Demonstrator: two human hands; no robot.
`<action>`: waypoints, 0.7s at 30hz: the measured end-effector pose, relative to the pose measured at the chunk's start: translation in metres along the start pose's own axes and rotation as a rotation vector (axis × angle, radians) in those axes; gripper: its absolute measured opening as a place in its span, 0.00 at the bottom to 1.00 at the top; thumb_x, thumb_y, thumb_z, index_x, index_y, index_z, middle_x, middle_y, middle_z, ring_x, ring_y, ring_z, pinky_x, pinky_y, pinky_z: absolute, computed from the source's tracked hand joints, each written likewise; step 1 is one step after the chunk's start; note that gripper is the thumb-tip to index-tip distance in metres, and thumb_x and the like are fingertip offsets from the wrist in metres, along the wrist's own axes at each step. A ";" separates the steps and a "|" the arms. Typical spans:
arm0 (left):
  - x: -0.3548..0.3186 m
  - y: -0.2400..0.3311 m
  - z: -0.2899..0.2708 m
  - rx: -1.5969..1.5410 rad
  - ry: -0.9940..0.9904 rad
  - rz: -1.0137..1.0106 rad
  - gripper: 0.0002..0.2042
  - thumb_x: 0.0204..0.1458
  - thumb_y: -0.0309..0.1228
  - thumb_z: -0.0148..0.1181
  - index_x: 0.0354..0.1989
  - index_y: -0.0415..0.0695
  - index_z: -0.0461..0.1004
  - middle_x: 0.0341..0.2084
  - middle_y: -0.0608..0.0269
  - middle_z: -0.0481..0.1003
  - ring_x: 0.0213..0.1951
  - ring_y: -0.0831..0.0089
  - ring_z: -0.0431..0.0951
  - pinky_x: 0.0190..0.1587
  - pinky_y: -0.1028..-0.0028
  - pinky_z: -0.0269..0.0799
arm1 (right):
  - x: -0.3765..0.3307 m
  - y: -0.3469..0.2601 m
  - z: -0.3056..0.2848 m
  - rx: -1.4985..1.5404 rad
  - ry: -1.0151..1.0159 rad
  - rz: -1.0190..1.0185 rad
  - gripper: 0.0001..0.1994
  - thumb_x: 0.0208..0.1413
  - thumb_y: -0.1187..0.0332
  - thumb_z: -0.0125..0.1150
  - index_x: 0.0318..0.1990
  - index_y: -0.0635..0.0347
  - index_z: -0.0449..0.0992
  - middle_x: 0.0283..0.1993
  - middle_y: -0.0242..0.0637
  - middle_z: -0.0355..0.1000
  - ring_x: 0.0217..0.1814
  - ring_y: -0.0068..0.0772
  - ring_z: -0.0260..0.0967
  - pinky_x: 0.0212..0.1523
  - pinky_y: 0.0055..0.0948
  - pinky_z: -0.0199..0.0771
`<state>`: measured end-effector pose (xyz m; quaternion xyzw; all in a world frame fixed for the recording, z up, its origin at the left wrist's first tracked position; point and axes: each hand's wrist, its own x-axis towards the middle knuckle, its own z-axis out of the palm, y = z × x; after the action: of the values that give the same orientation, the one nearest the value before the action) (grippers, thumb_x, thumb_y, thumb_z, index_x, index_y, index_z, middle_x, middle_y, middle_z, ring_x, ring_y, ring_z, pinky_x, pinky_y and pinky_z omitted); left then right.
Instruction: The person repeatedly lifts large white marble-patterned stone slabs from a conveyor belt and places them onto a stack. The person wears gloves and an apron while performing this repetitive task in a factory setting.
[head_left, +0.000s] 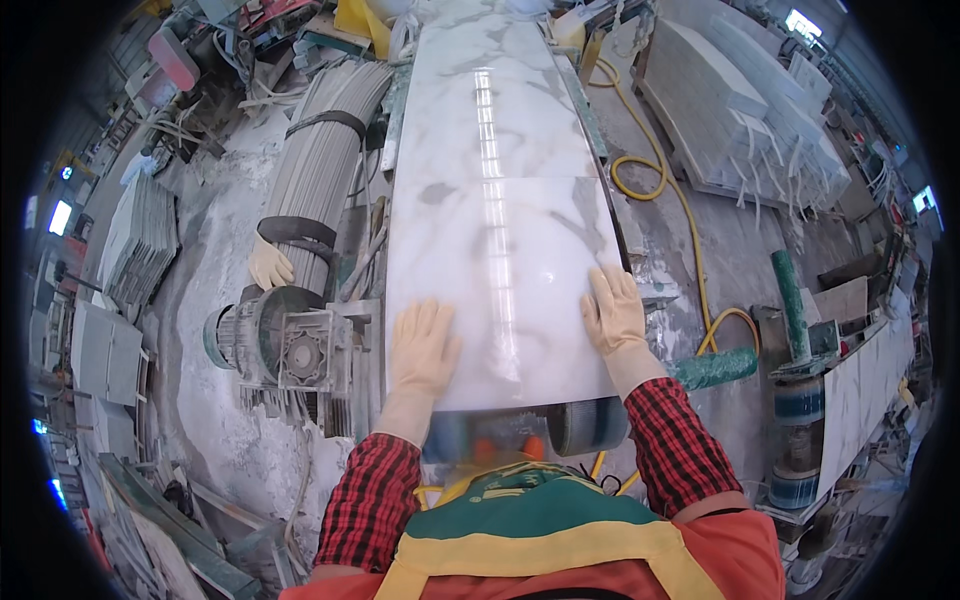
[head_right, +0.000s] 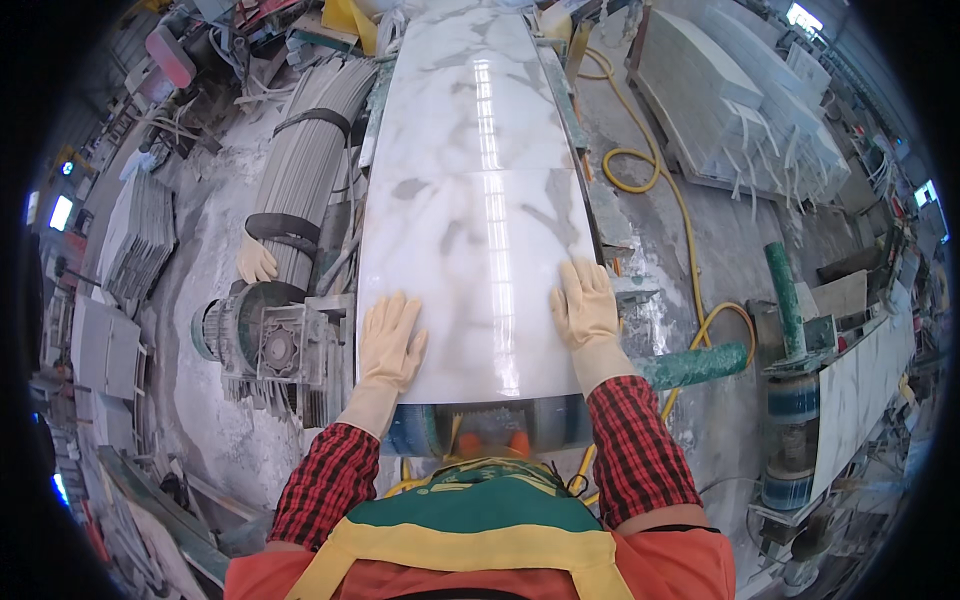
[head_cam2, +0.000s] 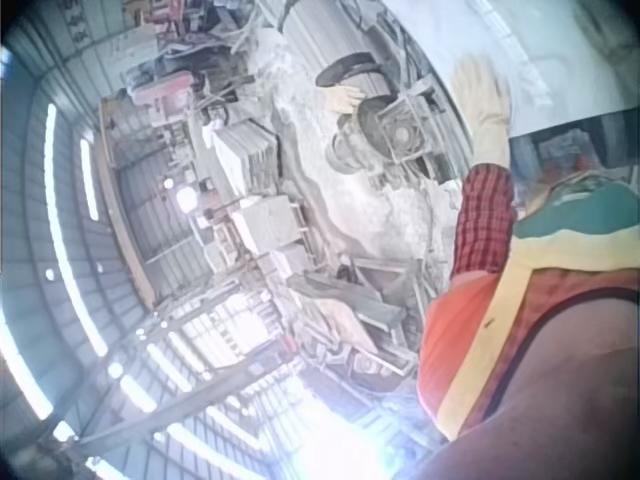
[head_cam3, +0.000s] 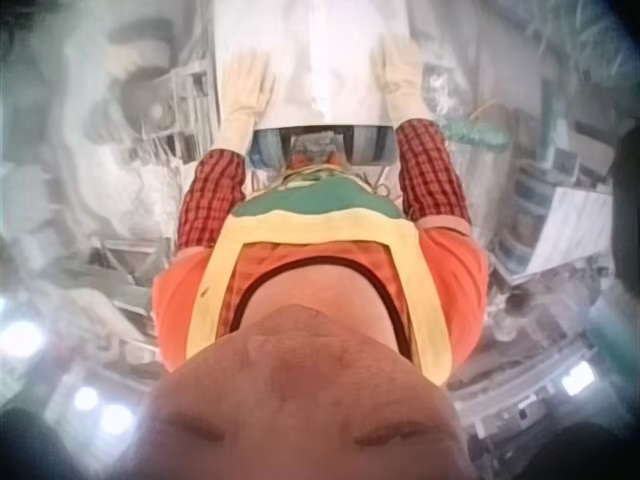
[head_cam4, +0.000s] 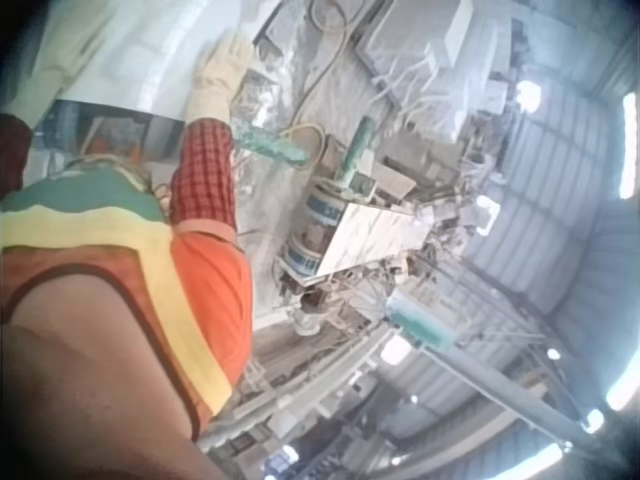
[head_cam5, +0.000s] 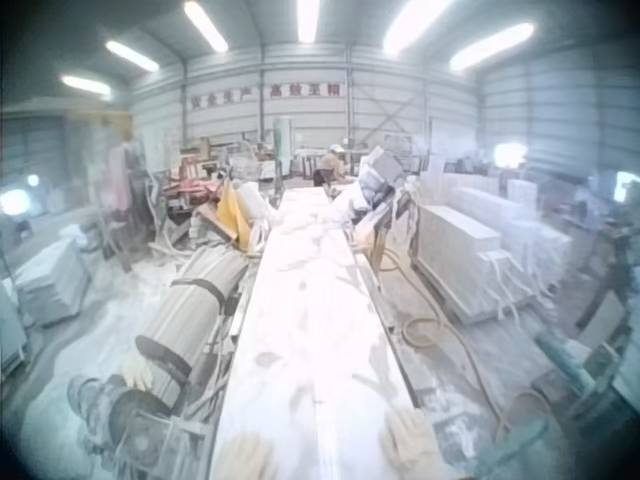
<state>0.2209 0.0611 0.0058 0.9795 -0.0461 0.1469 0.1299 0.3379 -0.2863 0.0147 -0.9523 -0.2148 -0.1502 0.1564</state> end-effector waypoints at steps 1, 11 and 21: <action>-0.002 0.001 0.000 -0.002 -0.014 0.003 0.29 0.57 0.41 0.64 0.68 0.48 0.70 0.69 0.47 0.68 0.70 0.44 0.63 0.75 0.48 0.52 | -0.001 0.007 0.007 -0.026 0.036 -0.045 0.25 0.61 0.60 0.59 0.63 0.63 0.70 0.64 0.53 0.70 0.68 0.58 0.66 0.71 0.52 0.61; -0.007 0.001 0.000 0.023 -0.055 -0.018 0.29 0.58 0.40 0.63 0.68 0.48 0.69 0.70 0.47 0.66 0.71 0.43 0.62 0.75 0.48 0.51 | -0.006 0.011 0.016 -0.016 -0.050 0.026 0.29 0.66 0.55 0.54 0.69 0.62 0.68 0.74 0.55 0.62 0.78 0.56 0.56 0.80 0.49 0.50; -0.007 0.007 -0.005 0.034 0.004 0.017 0.28 0.57 0.38 0.64 0.67 0.47 0.71 0.67 0.47 0.69 0.68 0.43 0.65 0.73 0.49 0.56 | -0.006 0.006 0.007 0.029 0.066 -0.013 0.25 0.62 0.61 0.59 0.64 0.63 0.71 0.68 0.54 0.68 0.70 0.58 0.63 0.73 0.49 0.61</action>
<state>0.2117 0.0561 0.0095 0.9809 -0.0516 0.1504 0.1121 0.3371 -0.2907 0.0051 -0.9430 -0.2179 -0.1796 0.1761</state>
